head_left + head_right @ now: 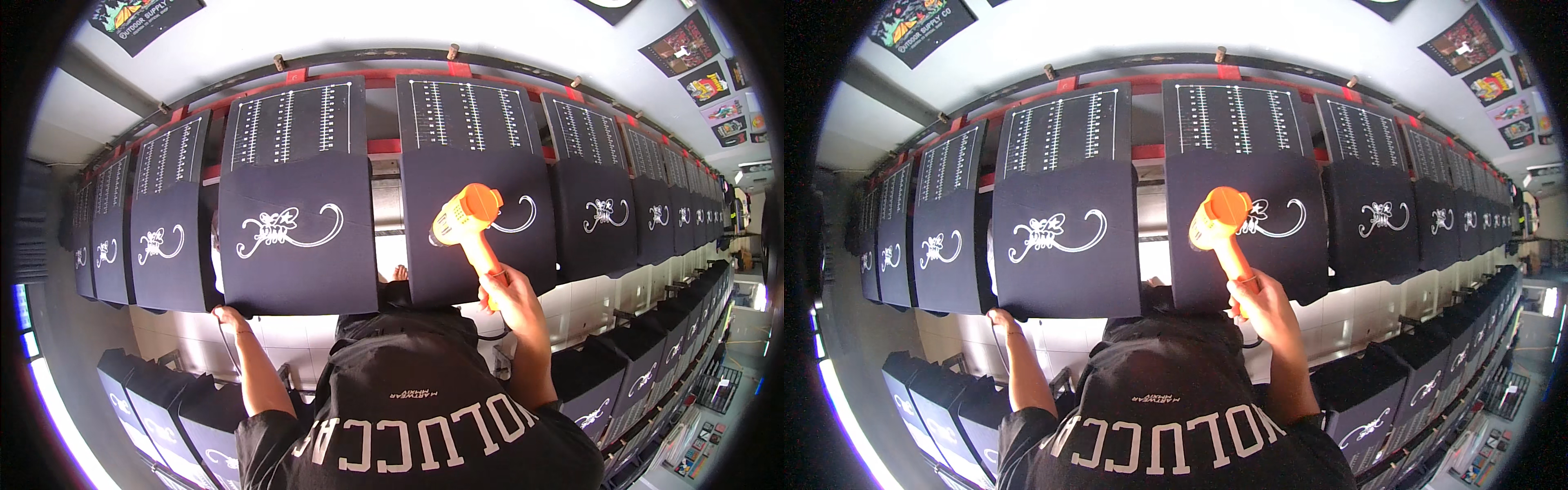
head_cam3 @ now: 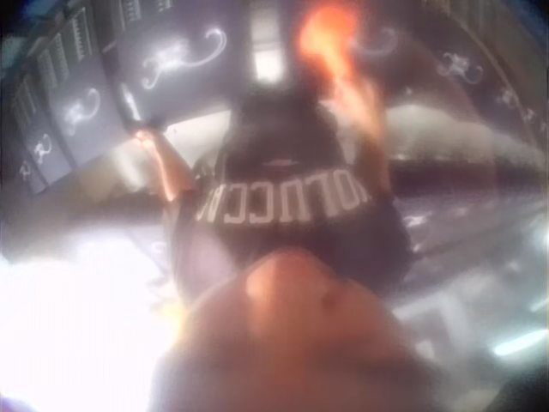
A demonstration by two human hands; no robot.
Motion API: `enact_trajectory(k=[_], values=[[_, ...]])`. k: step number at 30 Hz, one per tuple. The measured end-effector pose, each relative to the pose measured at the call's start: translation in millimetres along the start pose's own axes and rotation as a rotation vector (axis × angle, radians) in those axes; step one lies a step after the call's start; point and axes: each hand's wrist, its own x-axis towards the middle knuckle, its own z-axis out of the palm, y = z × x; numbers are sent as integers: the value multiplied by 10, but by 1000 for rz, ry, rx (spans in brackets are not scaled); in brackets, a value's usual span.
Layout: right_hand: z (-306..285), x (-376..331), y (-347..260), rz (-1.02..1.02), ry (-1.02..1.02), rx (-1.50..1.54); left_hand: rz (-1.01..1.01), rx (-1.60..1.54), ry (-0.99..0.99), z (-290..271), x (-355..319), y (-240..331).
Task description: The person uses a heat gun to dry the ink on black t-shirts that are stretched over a row of printing pallets.
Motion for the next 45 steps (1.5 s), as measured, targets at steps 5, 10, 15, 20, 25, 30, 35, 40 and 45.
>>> enact_trajectory(k=[5, 10, 15, 20, 25, 30, 35, 40, 45], values=[[211, 5, -27, 16, 61, 39, -309, -405, -101, -679, -256, 357], [685, 137, -133, 18, -69, 62, -525, -475, -105, -1364, 337, -235], [1536, 442, -266, -25, -152, 78, -503, -405, 13, -1861, 1218, -617], [2262, 671, -446, 32, -50, -28, -589, -486, 29, -2486, 2493, -1448], [2766, 587, -524, -19, 119, -113, -671, -488, -55, -2268, 3174, -1350], [2970, 592, -499, -21, 190, -85, -722, -629, -209, -1641, 3430, -1554], [2982, 563, -444, 9, 247, -36, -811, -570, -561, -716, 2969, -1379], [3092, 621, -312, -50, 218, -44, -773, -332, -635, -264, 2104, -1208], [3064, 628, -320, -31, 235, -20, -744, -252, -680, -178, 1601, -1172]])
